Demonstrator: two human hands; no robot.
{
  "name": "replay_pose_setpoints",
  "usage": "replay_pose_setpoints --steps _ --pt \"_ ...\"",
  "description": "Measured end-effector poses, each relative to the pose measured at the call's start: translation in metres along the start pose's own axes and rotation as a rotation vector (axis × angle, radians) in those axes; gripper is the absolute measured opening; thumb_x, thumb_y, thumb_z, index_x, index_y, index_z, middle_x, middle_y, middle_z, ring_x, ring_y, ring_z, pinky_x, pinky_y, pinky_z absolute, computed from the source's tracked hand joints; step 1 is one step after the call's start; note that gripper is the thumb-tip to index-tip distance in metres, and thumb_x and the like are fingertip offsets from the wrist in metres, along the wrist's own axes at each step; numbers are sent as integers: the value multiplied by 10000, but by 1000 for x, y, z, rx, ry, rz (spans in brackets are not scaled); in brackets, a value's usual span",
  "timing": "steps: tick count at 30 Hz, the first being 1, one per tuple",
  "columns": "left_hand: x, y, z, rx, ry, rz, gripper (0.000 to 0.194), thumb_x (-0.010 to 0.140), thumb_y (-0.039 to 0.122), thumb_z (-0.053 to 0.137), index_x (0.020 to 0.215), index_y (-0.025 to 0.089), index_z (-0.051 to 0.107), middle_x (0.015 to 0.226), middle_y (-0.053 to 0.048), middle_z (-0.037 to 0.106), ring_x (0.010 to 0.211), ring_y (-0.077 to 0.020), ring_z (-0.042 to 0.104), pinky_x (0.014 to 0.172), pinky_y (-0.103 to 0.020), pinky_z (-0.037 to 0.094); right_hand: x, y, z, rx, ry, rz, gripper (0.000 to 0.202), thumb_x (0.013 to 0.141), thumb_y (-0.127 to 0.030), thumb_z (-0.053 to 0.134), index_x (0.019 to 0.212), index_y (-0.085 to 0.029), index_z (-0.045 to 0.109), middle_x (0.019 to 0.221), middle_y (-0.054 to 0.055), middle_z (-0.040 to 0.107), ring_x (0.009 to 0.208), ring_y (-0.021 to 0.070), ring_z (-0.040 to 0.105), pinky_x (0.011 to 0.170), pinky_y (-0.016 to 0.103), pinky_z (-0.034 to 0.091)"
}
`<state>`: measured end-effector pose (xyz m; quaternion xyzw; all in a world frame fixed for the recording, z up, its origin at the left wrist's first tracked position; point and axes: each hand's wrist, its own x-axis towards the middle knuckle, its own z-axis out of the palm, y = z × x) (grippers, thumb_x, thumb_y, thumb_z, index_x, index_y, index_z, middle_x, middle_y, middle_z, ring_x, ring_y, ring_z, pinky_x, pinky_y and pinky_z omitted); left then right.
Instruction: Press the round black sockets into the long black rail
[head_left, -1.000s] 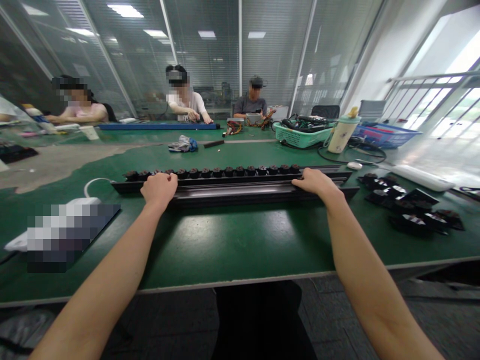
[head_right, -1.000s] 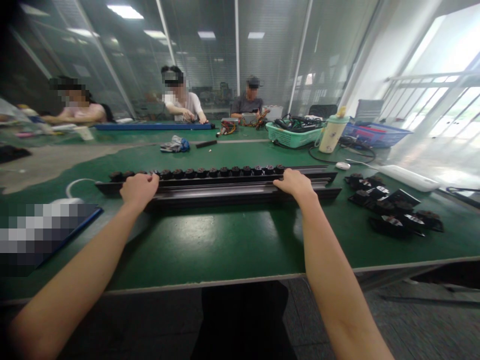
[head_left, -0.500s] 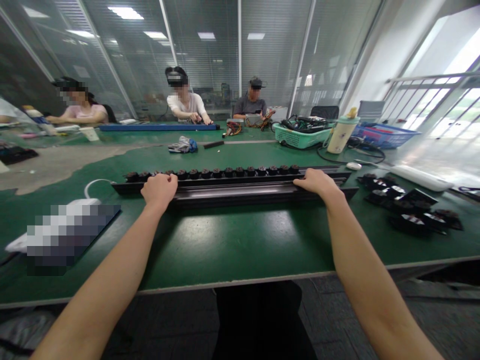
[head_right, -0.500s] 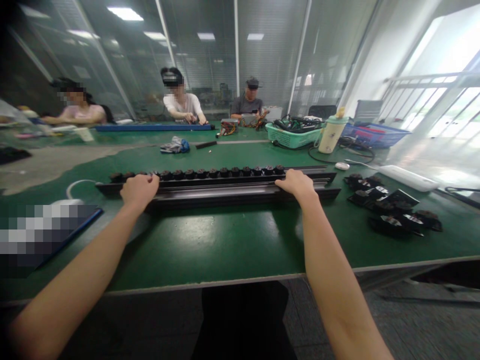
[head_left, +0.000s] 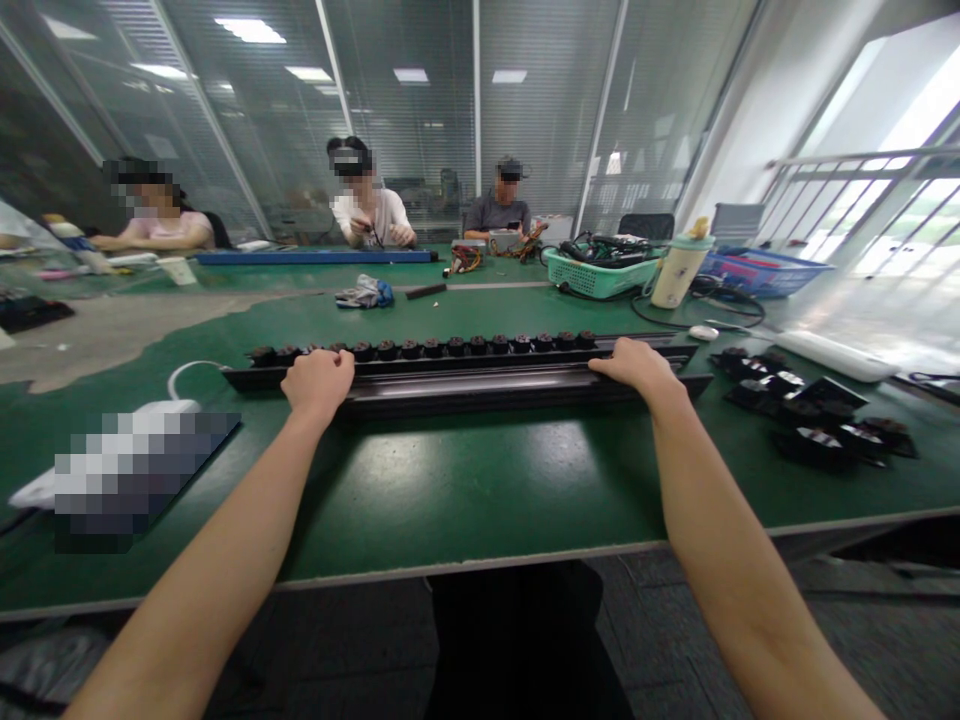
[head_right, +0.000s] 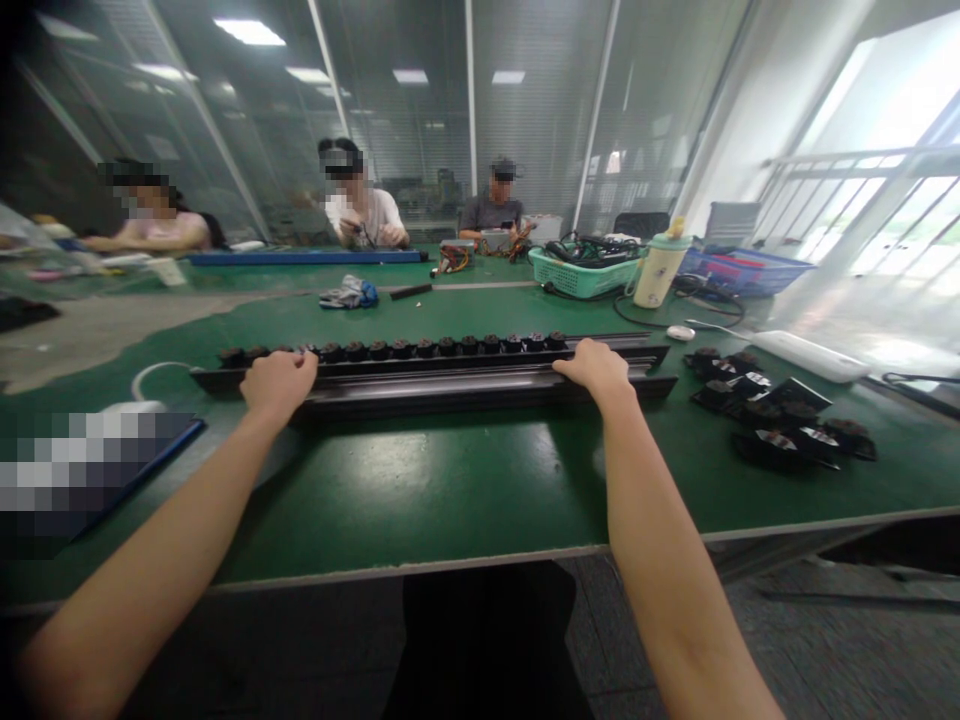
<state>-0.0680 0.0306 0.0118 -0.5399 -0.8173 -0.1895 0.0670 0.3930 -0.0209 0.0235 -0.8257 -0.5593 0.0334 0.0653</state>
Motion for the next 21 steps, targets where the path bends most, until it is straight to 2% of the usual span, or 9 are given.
replay_pose_setpoints --steps 13,21 --pt "3 -1 3 12 4 -14 583 1000 504 404 1223 146 807 1221 -245 760 1161 -420 702 1005 -519 562 0 2 -4 25 -10 44 601 990 -502 647 1362 -35 710 1373 301 708 1268 395 709 1002 441 572" --pt "2 0 1 24 -4 -1 586 1001 503 395 1220 144 803 1222 -248 756 1161 -427 701 991 -523 560 0 4 -4 33 13 116 612 967 -515 676 1367 -53 712 1356 281 719 1265 373 716 997 407 573"
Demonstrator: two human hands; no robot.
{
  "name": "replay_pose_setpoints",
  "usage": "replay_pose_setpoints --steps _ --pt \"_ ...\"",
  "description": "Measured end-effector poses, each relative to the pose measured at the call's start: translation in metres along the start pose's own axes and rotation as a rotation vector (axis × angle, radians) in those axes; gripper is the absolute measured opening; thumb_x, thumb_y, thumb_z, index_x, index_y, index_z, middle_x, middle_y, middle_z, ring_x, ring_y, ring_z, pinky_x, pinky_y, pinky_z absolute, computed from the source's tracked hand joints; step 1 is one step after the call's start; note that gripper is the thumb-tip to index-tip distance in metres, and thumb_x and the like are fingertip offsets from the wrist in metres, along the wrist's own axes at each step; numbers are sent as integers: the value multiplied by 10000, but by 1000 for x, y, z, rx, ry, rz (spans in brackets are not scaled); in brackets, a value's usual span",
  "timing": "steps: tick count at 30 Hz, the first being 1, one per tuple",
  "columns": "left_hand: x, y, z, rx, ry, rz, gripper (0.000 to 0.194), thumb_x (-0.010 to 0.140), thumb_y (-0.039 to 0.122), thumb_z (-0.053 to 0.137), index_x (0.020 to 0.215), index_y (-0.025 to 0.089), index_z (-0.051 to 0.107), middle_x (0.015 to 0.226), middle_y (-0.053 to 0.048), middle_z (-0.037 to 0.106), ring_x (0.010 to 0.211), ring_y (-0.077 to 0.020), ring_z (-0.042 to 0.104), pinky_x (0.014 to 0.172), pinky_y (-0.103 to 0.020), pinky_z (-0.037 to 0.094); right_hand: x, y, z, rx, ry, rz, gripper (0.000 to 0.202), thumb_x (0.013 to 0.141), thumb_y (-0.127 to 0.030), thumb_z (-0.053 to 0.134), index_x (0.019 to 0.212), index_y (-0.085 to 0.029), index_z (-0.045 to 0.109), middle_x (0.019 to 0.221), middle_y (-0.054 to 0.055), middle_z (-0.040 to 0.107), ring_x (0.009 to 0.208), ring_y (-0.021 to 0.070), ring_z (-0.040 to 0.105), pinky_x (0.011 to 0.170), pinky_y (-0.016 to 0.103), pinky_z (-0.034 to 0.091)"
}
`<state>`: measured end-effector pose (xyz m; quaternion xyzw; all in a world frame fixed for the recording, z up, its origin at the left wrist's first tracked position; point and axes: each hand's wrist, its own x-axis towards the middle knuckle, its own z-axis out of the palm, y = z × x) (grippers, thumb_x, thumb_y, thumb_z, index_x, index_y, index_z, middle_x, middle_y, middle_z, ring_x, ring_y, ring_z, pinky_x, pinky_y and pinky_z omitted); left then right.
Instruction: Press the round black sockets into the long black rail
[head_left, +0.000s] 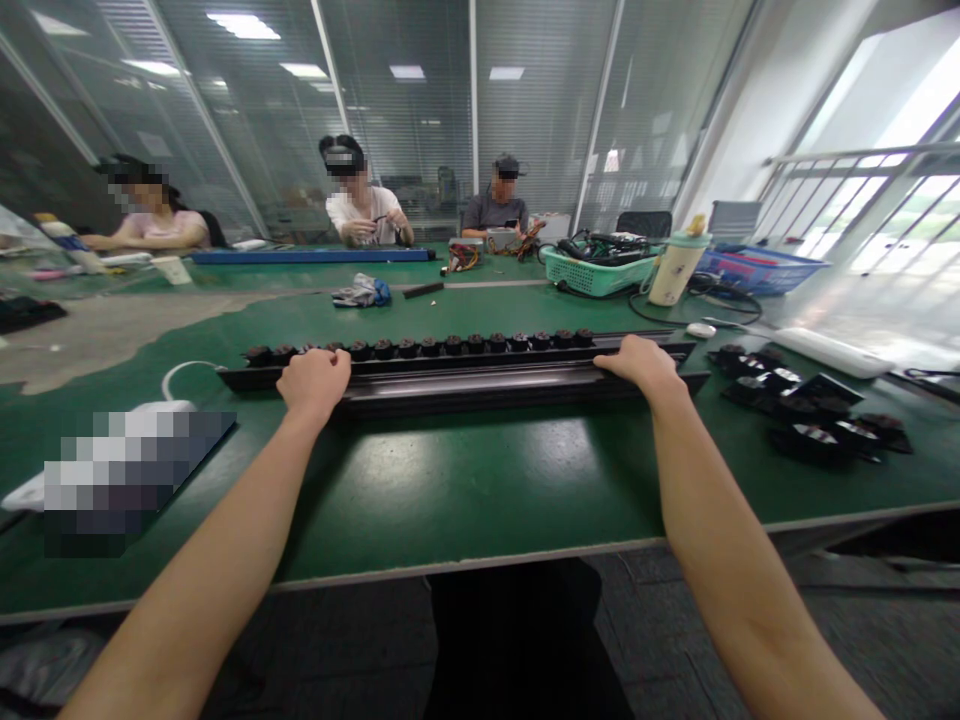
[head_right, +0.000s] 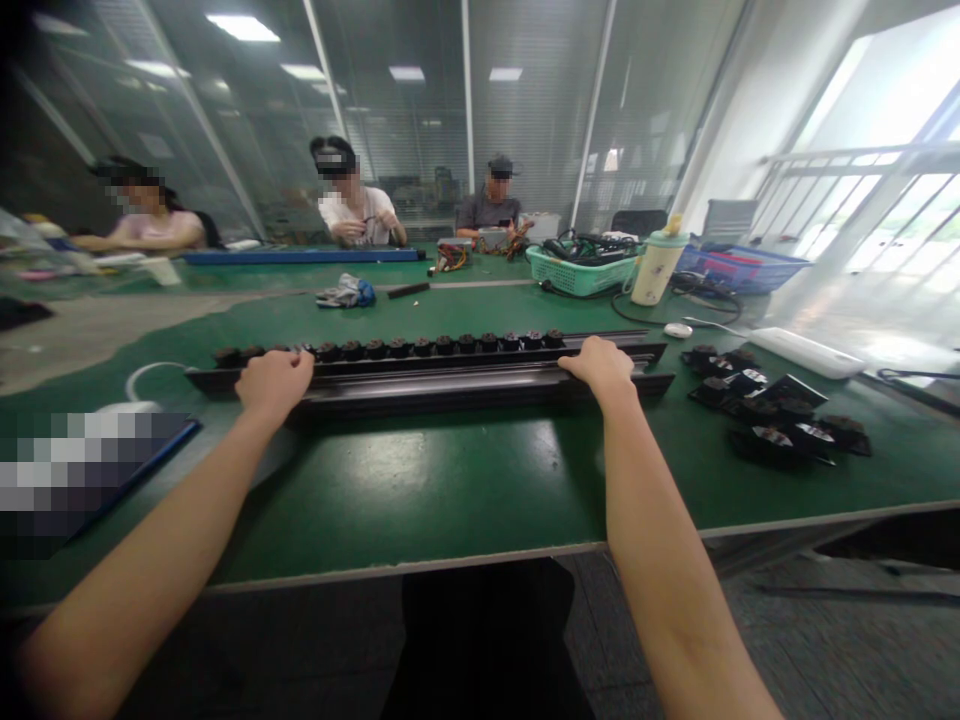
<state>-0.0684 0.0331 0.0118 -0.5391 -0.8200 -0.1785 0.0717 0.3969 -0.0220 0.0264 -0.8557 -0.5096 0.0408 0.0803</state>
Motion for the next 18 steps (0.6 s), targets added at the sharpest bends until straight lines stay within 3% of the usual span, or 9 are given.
replay_pose_setpoints --steps 18 --pt "-1 0 0 -14 9 -4 610 994 506 395 1235 135 814 1229 -255 756 1161 -439 697 994 -530 560 7 5 4 22 34 49 609 959 -508 712 1356 -47 732 1342 301 725 1268 395 721 1043 476 590"
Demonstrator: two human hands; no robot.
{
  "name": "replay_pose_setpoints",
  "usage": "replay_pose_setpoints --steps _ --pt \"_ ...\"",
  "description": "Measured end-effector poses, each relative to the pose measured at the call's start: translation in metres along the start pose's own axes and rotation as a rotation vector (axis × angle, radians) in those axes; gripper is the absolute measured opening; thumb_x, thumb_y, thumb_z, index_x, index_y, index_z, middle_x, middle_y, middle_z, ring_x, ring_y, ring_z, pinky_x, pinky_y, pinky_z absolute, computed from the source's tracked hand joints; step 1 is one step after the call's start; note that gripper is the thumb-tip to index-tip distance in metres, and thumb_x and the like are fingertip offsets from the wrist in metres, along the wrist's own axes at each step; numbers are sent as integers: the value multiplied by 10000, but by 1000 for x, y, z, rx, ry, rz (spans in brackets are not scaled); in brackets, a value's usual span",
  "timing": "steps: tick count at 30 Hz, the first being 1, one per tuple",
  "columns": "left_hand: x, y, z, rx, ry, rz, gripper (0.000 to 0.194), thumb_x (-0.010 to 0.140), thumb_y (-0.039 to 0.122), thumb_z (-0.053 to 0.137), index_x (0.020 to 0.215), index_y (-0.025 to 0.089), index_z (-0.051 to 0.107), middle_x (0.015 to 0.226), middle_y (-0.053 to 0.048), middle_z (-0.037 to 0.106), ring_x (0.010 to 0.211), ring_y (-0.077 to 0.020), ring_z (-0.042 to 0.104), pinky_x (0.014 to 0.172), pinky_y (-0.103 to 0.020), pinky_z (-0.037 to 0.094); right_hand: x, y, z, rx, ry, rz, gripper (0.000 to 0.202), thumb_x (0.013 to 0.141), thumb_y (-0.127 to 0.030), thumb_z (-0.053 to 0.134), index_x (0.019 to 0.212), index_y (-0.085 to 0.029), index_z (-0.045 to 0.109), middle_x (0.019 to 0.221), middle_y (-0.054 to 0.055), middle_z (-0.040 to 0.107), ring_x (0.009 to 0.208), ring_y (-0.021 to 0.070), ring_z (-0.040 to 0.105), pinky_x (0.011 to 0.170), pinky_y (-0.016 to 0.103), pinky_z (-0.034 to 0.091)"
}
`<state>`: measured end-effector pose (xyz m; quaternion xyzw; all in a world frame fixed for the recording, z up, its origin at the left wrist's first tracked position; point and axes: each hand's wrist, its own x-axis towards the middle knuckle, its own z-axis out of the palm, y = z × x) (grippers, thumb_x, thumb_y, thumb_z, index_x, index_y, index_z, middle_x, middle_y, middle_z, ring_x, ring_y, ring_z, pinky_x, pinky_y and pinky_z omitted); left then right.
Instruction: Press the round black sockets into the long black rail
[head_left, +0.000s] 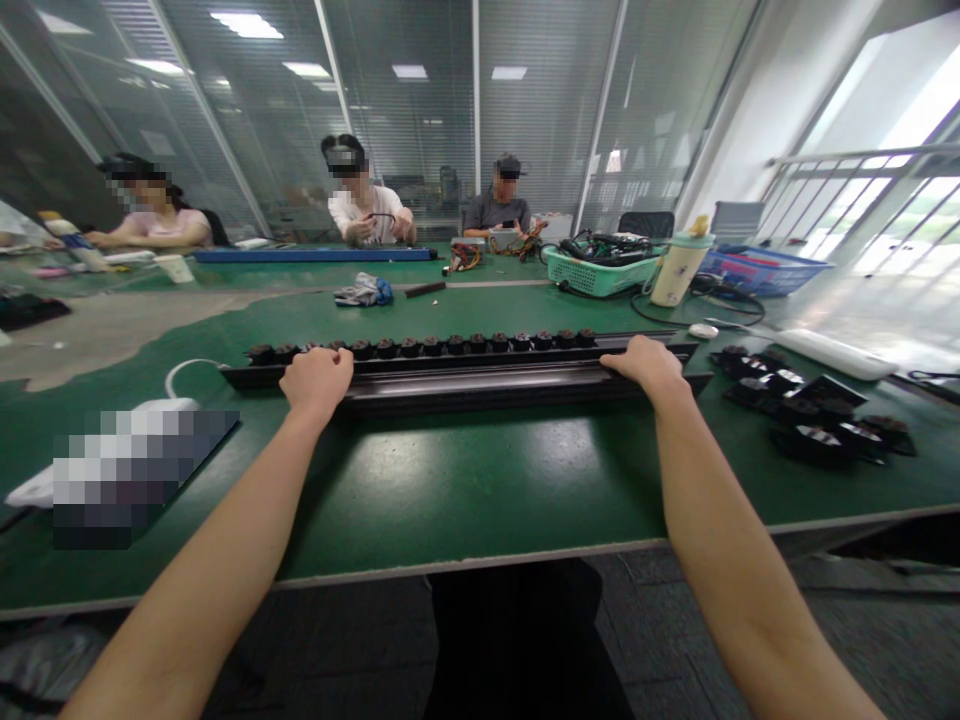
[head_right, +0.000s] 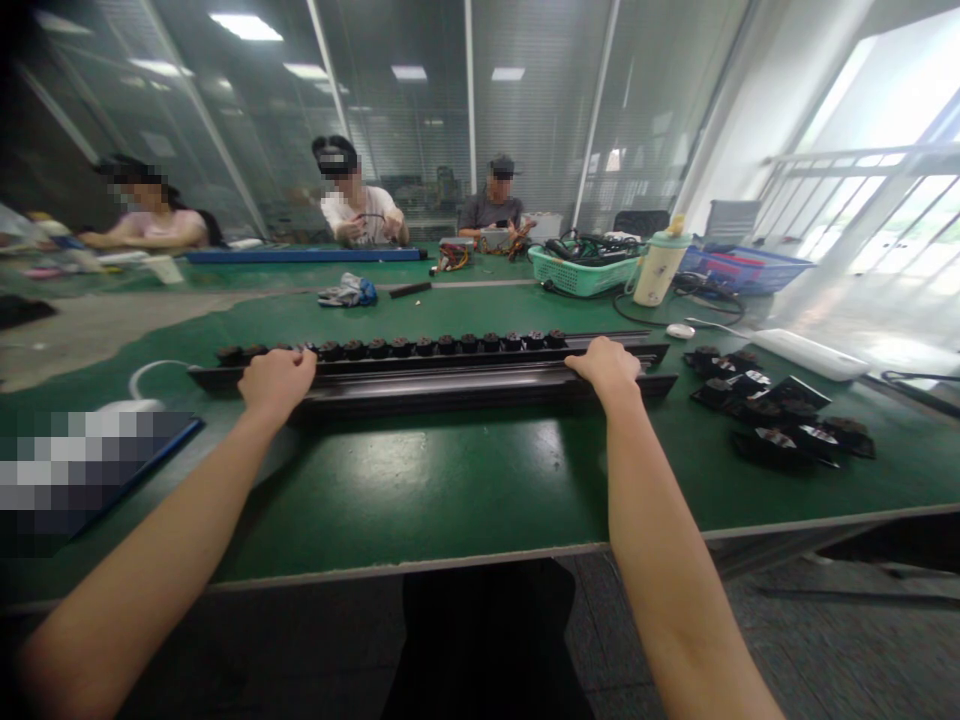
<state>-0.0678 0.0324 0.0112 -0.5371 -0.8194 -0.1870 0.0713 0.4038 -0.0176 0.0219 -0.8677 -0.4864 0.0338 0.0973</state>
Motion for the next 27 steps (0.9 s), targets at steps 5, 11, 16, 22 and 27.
replay_pose_setpoints --steps 5,11,16,22,27 --pt "0 -1 1 -5 5 2 597 999 499 397 1223 141 820 1222 -251 760 1159 -438 700 996 -535 564 5 5 3 5 25 29 606 945 -498 729 1355 -51 733 1334 298 729 1277 390 718 1049 483 590" --pt "1 -1 1 -17 0 -6 584 1002 504 415 1223 143 817 1229 -251 757 1168 -432 697 1013 -533 558 7 6 5 11 34 44 617 946 -503 727 1366 -51 726 1341 302 723 1279 397 714 1056 495 581" --pt "0 0 0 -2 -7 2 612 997 504 385 1232 135 813 1236 -253 755 1164 -440 696 998 -530 560 7 5 4 17 12 62 635 951 -503 717 1399 -52 705 1390 295 702 1305 391 698 1088 489 558" --pt "-2 1 -3 -1 -13 10 626 988 498 374 1235 126 814 1236 -264 755 1163 -445 695 995 -538 562 11 9 7 16 43 96 641 929 -511 733 1383 -60 704 1329 291 722 1289 385 705 1098 497 549" --pt "-1 1 -3 -9 -16 7 628 981 505 372 1232 135 813 1243 -261 754 1162 -442 693 996 -540 558 15 11 8 39 46 104 643 911 -490 748 1381 -54 707 1339 299 719 1295 400 692 1109 522 533"
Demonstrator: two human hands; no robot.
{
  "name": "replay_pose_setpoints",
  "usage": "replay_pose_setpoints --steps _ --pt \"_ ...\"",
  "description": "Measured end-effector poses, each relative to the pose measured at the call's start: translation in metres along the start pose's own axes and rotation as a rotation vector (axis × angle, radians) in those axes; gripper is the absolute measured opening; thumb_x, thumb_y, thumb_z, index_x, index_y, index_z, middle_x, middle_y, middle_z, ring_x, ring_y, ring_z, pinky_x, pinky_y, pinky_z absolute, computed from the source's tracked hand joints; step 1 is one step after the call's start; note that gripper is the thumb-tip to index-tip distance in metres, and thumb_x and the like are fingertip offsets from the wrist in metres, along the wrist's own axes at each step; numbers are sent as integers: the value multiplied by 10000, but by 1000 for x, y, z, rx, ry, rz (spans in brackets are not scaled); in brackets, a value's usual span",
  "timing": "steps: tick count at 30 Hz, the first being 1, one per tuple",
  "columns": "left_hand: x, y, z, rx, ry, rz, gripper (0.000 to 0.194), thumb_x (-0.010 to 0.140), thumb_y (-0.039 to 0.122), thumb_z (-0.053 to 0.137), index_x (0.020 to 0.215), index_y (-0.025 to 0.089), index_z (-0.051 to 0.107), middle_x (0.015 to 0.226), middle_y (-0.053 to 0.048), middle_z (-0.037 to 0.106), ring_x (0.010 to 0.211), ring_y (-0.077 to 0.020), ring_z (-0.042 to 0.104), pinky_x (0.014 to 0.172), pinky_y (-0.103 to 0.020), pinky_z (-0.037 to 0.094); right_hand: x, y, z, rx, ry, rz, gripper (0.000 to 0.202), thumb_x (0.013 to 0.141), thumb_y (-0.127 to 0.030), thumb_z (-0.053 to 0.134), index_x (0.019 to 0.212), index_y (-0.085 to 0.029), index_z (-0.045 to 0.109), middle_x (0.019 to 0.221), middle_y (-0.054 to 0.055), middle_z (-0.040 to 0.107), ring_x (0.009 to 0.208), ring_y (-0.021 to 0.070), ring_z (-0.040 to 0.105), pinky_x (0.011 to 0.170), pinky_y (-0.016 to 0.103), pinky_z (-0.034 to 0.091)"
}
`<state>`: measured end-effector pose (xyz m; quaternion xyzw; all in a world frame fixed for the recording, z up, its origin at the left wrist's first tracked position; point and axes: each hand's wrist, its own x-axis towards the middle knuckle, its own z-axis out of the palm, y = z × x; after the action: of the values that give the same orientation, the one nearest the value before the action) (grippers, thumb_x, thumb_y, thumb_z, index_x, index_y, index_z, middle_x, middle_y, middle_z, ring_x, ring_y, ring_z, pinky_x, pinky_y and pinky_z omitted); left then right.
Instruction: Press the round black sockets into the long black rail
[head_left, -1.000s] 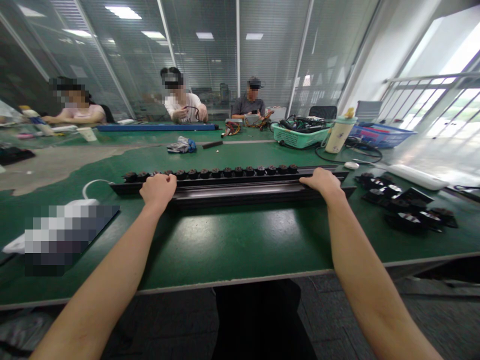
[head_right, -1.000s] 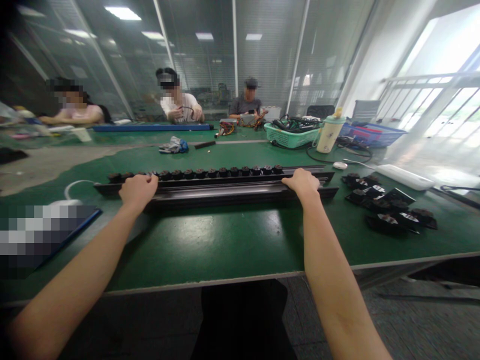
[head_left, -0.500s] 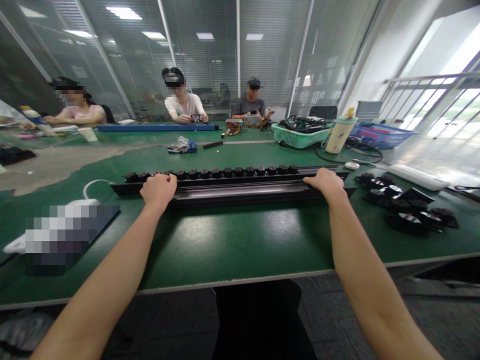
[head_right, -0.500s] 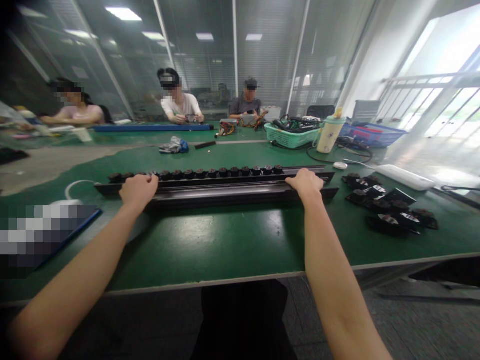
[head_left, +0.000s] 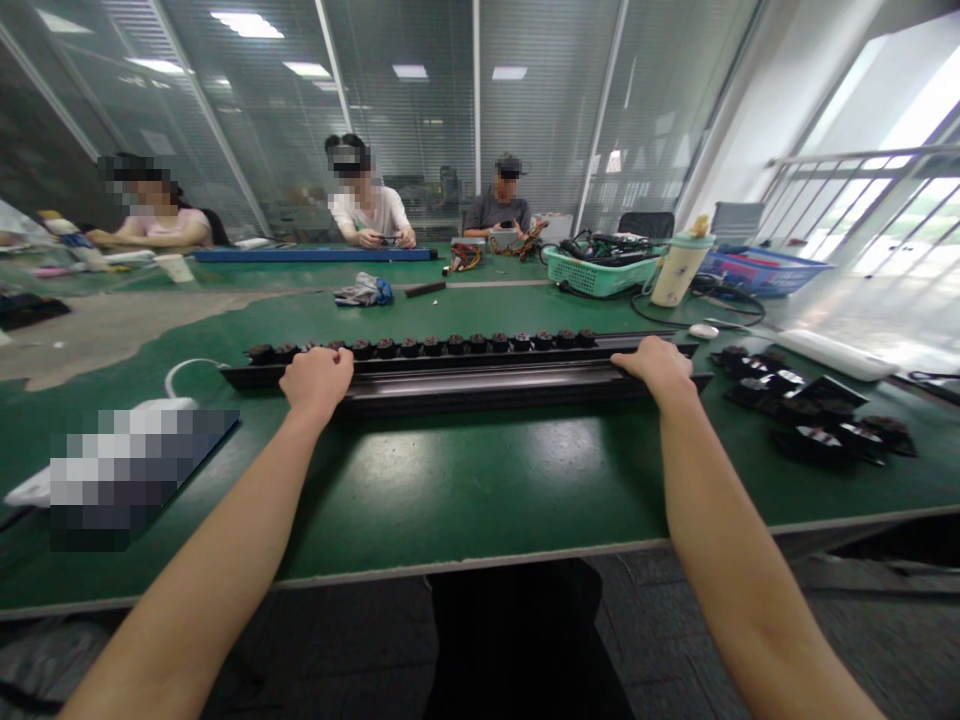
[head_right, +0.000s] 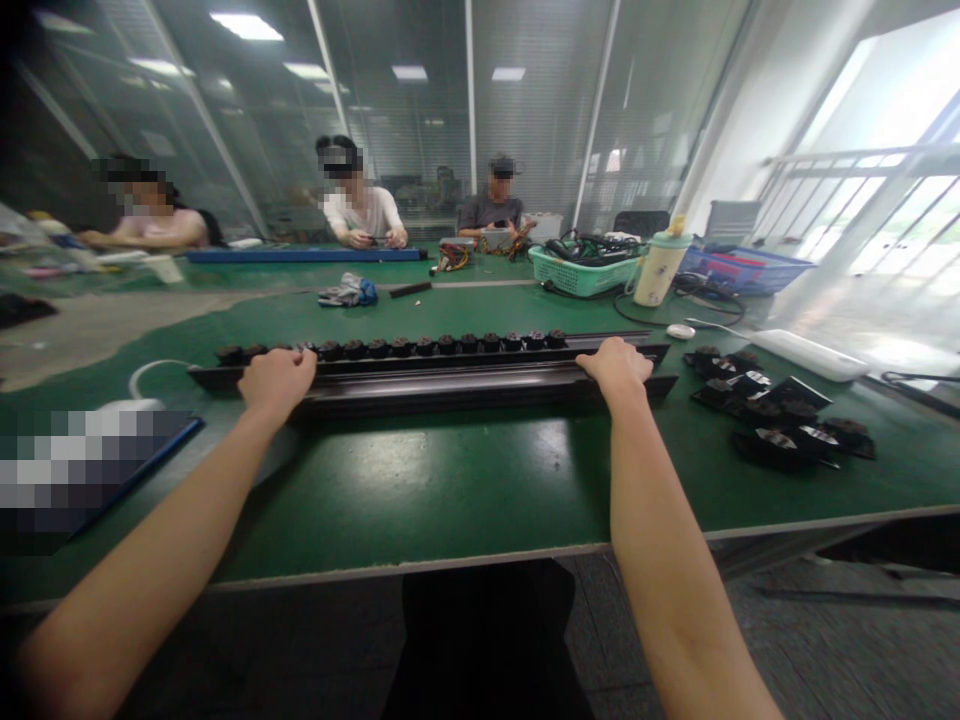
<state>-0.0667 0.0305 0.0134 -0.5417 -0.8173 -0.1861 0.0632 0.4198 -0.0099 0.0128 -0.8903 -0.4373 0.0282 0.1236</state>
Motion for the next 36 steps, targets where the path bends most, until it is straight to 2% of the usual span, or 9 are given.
replay_pose_setpoints --steps 8,16,36 --pt "3 -2 4 -12 9 -17 586 990 495 413 1230 144 815 1248 -257 751 1185 -443 691 1010 -535 555 -1 2 0 0 -3 26 688 937 -517 720 1420 -29 678 1399 307 686 1345 401 668 1149 510 512" --pt "3 -2 3 2 4 -2 611 991 496 393 1241 135 818 1249 -258 752 1173 -453 697 997 -540 560 10 7 6 23 38 68 691 876 -508 779 1401 -67 695 1354 298 712 1318 423 678 1100 547 543" --pt "5 -4 6 -10 17 -1 612 986 507 389 1218 138 818 1235 -263 754 1160 -451 699 980 -536 560 8 13 3 -9 45 137 731 937 -530 717 1464 -32 618 1429 331 660 1392 429 626 1153 532 481"
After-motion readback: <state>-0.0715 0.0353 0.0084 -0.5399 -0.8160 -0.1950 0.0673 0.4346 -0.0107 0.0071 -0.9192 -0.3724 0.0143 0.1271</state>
